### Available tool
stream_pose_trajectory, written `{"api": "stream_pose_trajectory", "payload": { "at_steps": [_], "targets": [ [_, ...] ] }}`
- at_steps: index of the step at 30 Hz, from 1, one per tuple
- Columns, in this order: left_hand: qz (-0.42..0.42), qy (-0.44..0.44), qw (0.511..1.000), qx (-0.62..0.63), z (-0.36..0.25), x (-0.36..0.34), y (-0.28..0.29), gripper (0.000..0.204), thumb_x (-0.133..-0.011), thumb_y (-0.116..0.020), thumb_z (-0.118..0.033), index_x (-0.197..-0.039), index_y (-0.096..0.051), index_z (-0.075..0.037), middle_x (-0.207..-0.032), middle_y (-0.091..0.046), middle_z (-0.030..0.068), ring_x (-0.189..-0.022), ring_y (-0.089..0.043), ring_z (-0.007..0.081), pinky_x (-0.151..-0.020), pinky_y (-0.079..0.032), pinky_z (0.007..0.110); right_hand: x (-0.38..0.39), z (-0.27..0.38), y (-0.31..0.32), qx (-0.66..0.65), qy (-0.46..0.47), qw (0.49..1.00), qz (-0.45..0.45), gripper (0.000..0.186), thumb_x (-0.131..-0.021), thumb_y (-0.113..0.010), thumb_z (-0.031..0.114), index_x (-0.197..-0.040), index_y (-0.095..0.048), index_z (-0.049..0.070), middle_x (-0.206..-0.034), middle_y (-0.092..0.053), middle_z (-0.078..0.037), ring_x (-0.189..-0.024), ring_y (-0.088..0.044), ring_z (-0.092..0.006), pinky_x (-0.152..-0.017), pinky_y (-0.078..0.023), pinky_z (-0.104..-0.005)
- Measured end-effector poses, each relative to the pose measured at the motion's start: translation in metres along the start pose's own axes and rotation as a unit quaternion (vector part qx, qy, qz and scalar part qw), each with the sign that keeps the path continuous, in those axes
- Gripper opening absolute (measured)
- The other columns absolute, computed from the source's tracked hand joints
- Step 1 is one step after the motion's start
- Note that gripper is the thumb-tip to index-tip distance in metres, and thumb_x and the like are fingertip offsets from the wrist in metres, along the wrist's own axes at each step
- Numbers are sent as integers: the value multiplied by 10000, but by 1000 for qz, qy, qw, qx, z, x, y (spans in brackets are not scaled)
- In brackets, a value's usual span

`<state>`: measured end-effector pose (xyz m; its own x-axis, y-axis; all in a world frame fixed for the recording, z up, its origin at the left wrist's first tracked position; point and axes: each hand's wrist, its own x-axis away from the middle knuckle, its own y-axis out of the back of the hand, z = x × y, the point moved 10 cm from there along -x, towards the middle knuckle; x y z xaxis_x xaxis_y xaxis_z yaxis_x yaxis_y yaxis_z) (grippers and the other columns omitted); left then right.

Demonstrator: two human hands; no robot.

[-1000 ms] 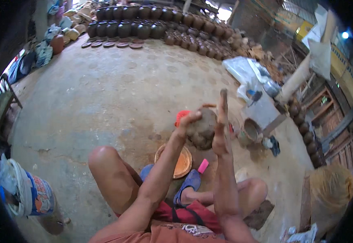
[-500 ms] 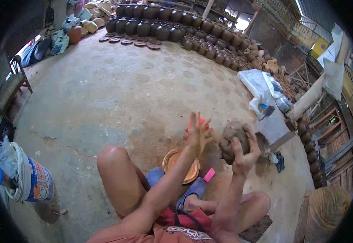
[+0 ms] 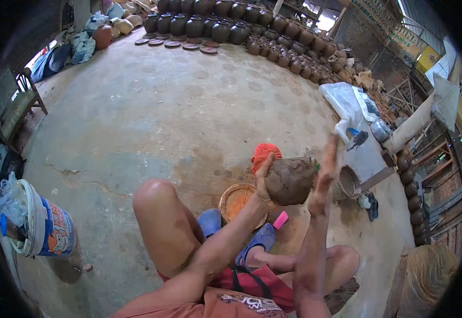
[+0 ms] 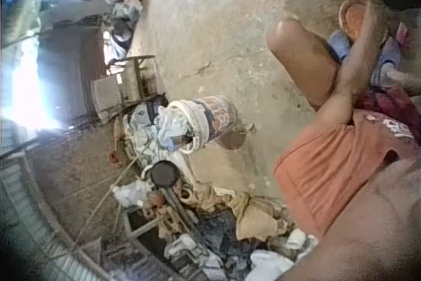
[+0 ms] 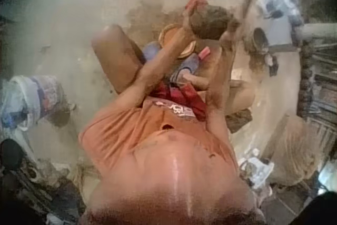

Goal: The person prepares clay by kneading it on a cloth and then shapes it into a round vessel by hand inside a wooden form, smoothing the inner edges with a small pink tool.

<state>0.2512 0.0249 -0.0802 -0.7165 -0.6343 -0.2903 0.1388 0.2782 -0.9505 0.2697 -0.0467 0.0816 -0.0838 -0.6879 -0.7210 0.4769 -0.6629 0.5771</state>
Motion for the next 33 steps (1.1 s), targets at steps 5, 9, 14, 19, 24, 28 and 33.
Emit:
{"api": "stream_pose_trajectory", "payload": {
  "at_steps": [5,9,14,19,24,28,33],
  "targets": [
    [-61,-75,985,-145,-12,-2,-17,962,-1001,-351,-789,-1555,-463,-11,-1549,-538,174,-1411,-533,349,-1231,-388,461,39,-26,-15,-26,9,989,-142,784,-918,-736,431,-1492,-513,-53,-1547,-500,-220,-1439,-471,-381,-1222,-327,-480],
    [-4,-8,950,-312,-17,-31,-43,1060,-961,-246,-884,-1659,-320,-90,-1633,-456,149,-1439,-489,295,-1213,-391,432,36,-93,-8,-239,-148,938,-201,606,-977,-705,306,-1404,-579,-105,-1442,-599,-194,-1342,-560,-314,-1171,-399,-427],
    [-64,19,864,-500,-90,-96,98,842,-1022,-402,-754,-1632,-404,-175,-1590,-527,126,-1409,-515,216,-1174,-396,385,89,-149,-21,-228,-272,907,-226,577,-976,-722,268,-1370,-593,-133,-1369,-625,-196,-1239,-606,-276,-1093,-463,-383],
    [-111,150,631,-753,-132,-48,308,585,-1027,-612,-562,-1384,-704,-108,-1440,-669,145,-1357,-601,229,-1120,-469,396,180,-193,-84,-179,-400,885,-154,606,-916,-779,297,-1315,-641,-137,-1282,-683,-222,-1192,-644,-311,-1061,-482,-406],
    [-42,186,598,-779,-92,-8,383,517,-1017,-636,-506,-1340,-728,-113,-1338,-727,148,-1241,-683,250,-1066,-511,396,237,-204,-137,-108,-472,875,-13,598,-924,-775,250,-1374,-616,-111,-1329,-667,-192,-1192,-648,-267,-1078,-484,-372],
    [-62,286,618,-730,-56,-9,394,522,-1035,-595,-523,-1330,-726,-114,-1244,-756,161,-1159,-708,272,-1015,-531,419,234,-210,-166,-28,-410,912,14,586,-830,-840,276,-1293,-691,-51,-1383,-646,-236,-1283,-620,-359,-1118,-463,-425],
    [-63,305,617,-722,-65,1,394,569,-1085,-477,-552,-1310,-717,-88,-1201,-754,175,-1161,-691,278,-1006,-523,421,190,-176,-201,62,-253,964,45,663,-767,-880,330,-1333,-692,43,-1442,-565,-263,-1318,-547,-465,-1098,-467,-533]
  ]
}}
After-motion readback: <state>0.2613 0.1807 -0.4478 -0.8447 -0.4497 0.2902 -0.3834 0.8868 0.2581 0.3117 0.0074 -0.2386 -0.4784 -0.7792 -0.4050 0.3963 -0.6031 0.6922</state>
